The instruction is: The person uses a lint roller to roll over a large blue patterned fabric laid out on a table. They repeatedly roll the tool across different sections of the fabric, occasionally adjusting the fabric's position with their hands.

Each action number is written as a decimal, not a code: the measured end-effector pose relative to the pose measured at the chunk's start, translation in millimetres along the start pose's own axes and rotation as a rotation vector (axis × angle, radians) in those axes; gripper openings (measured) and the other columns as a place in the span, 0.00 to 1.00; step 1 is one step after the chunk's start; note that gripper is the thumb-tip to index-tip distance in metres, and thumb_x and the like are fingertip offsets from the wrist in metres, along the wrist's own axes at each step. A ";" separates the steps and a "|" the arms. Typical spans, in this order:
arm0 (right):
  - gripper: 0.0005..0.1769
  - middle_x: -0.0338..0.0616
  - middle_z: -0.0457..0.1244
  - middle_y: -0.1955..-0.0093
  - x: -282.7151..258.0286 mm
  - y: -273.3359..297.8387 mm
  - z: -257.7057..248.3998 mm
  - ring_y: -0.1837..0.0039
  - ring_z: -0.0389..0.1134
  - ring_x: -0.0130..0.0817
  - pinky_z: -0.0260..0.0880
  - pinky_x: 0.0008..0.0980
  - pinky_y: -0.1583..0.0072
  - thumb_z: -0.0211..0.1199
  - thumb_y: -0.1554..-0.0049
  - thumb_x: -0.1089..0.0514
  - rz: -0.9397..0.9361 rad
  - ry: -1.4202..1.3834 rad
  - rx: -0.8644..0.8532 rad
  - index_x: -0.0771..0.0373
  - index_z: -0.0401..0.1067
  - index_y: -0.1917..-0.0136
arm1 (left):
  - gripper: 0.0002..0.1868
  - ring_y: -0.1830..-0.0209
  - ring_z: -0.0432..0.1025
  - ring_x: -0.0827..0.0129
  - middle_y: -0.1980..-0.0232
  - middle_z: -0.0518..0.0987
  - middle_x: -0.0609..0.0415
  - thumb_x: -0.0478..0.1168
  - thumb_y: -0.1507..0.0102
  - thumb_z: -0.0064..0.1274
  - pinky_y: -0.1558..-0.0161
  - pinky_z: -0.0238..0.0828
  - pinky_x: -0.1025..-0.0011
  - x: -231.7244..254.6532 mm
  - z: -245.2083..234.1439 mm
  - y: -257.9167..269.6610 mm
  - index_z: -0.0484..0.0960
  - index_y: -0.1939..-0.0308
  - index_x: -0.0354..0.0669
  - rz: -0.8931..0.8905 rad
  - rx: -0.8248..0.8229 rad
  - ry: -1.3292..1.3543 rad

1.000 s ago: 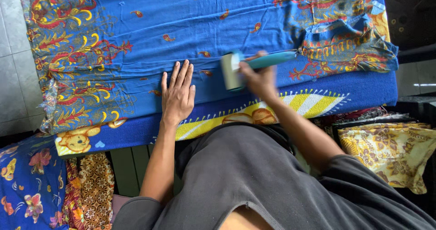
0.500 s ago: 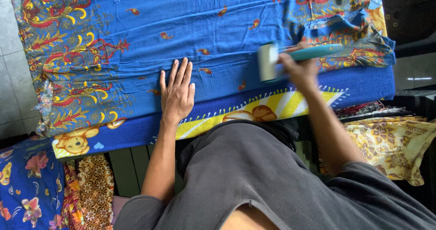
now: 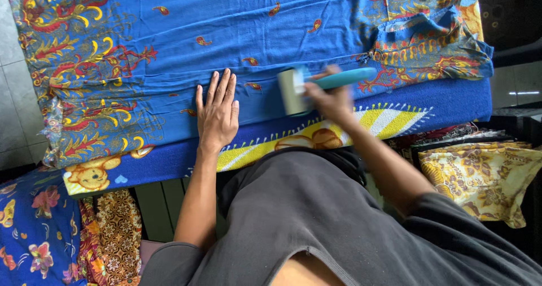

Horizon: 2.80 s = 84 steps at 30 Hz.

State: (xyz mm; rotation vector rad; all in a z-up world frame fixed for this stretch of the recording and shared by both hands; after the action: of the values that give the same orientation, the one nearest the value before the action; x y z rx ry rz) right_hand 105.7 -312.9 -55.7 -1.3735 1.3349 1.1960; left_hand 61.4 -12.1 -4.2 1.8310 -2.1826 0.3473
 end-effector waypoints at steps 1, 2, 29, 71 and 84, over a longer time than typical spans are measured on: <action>0.15 0.44 0.68 0.55 8.1 1.1 -28.7 0.54 0.74 0.31 0.77 0.31 0.53 0.69 0.41 0.61 0.085 -0.177 0.010 0.62 0.63 0.49 | 0.32 0.15 0.43 0.66 0.16 0.53 0.61 0.46 0.29 0.36 0.20 0.28 0.47 -1.2 2.0 0.3 0.58 0.19 0.50 -0.005 -0.004 -0.001; 0.14 0.45 0.68 0.55 8.9 2.2 -60.4 0.56 0.74 0.31 0.76 0.31 0.55 0.68 0.41 0.63 0.082 -0.118 0.063 0.63 0.64 0.48 | 0.32 0.15 0.43 0.66 0.15 0.52 0.61 0.47 0.29 0.36 0.20 0.28 0.47 -1.9 4.0 -0.4 0.58 0.19 0.50 -0.007 -0.006 -0.002; 0.16 0.45 0.68 0.57 9.7 5.2 -5.6 0.56 0.71 0.30 0.74 0.33 0.54 0.72 0.42 0.60 0.102 -0.007 -0.084 0.65 0.66 0.48 | 0.30 0.15 0.42 0.49 0.15 0.53 0.52 0.47 0.27 0.38 0.21 0.32 0.42 12.8 -11.1 -1.4 0.62 0.20 0.53 0.018 0.072 -0.008; 0.12 0.40 0.68 0.59 -31.1 16.7 -109.5 0.63 0.65 0.24 0.64 0.24 0.62 0.67 0.36 0.52 0.273 -0.369 0.317 0.63 0.74 0.48 | 0.28 0.17 0.49 0.52 0.20 0.62 0.51 0.44 0.31 0.45 0.23 0.37 0.43 3.3 -4.5 -8.1 0.70 0.27 0.47 -0.002 0.165 0.077; 0.32 0.51 0.73 0.56 -52.1 8.6 69.0 0.58 0.75 0.33 0.77 0.29 0.55 0.59 0.40 0.36 0.726 0.000 -0.410 0.71 0.78 0.53 | 0.23 0.29 0.66 0.47 0.32 0.74 0.43 0.37 0.35 0.56 0.28 0.60 0.54 -22.0 -44.7 -77.9 0.78 0.36 0.40 0.120 0.426 0.326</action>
State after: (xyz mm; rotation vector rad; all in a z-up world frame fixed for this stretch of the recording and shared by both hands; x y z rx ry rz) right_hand 93.8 -236.3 -16.2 -1.1726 1.7235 2.0385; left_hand 144.0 10.4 30.6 1.6827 -2.1013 1.1264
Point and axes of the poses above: each hand's wrist, its own y-axis away from the middle knuckle, its own z-axis out of the palm, x = y × z, the point moved 6 cm from there along -y, towards the middle knuckle
